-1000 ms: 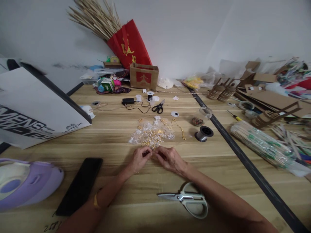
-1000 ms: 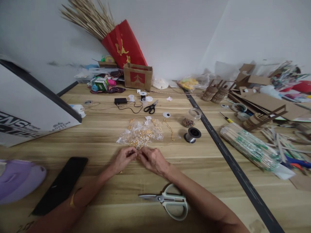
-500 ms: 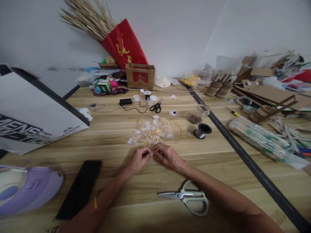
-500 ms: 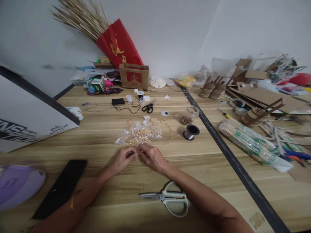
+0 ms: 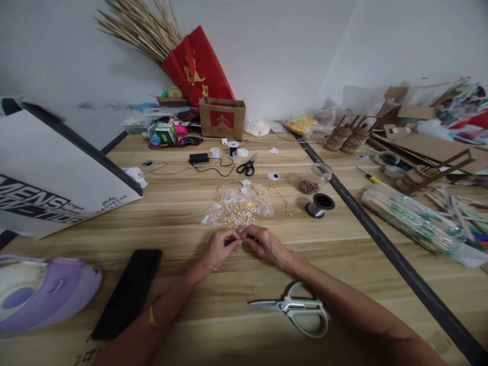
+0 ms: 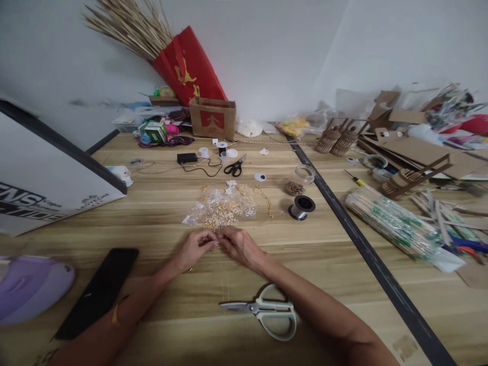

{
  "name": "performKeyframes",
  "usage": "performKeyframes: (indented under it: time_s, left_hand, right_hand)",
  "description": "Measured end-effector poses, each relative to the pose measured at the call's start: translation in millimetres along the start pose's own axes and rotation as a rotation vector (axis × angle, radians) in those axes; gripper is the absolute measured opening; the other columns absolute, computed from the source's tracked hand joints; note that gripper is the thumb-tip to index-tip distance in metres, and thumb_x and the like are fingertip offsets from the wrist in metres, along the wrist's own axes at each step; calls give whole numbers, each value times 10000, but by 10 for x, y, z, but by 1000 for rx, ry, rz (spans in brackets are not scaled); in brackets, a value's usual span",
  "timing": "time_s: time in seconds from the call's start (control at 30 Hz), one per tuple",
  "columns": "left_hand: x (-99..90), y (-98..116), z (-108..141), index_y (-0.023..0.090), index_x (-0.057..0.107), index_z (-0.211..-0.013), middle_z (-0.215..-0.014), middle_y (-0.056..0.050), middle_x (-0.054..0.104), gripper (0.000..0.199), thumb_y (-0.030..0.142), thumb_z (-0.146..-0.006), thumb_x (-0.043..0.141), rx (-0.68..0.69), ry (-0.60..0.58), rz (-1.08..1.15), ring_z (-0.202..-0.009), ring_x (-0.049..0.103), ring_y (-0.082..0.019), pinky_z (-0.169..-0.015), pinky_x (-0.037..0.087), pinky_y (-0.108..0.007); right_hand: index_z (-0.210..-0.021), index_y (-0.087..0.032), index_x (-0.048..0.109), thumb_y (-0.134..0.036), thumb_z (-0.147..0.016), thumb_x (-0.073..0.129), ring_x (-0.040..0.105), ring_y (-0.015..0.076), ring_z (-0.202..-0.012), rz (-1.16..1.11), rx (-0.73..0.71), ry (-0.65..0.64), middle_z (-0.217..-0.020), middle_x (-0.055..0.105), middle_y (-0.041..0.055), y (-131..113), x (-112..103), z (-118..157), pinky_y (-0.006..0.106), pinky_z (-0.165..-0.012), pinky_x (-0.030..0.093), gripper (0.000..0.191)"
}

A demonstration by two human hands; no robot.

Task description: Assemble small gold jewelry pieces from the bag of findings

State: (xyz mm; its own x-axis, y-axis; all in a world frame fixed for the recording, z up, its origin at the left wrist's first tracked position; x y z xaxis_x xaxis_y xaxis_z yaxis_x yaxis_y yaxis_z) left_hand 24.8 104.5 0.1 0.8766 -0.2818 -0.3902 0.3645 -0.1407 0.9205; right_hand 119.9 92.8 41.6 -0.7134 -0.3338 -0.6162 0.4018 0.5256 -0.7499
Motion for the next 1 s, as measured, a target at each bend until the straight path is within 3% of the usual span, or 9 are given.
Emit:
performKeyframes:
  time_s: [0.37,0.77,1.0]
  left_hand:
    - [-10,101,30,142,606,-665,-642,-12,628,96,196,-741,582,-28,2,-103,-607,562,-129,-594,432,-222]
    - [14,80,43,159,572,-684,-661,-11,612,95,196,-769,551,8,24,-171,-619,559,-130,-607,450,-229]
    - [8,112,52,152,580,-711,-678,-16,604,89,186,-782,540,32,43,-169,-638,559,-132,-615,449,-231]
  right_hand:
    - [-857,-172,470,-360,-895,461,592,113,-541,-594,296,-85,-638,623,9,358,353,70,203,-502,470,192]
    - [-822,-171,461,-363,-903,461,575,102,-546,-458,263,-57,-667,639,27,339,275,58,197,-521,456,208]
    - [-874,-187,409,-487,-867,485,648,142,-618,-740,383,-97,-679,615,8,386,422,93,224,-517,501,309]
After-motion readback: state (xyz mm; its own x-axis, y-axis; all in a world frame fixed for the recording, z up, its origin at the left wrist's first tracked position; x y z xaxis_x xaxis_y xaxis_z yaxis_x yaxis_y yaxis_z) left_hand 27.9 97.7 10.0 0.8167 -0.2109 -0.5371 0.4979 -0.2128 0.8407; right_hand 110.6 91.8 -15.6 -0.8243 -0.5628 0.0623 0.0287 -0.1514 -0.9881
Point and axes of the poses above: each hand's wrist, its own z-axis away from the middle knuckle, its own x-axis out of the palm, y = z × x, the point moved 10 cm from there along -z, towards the middle knuckle
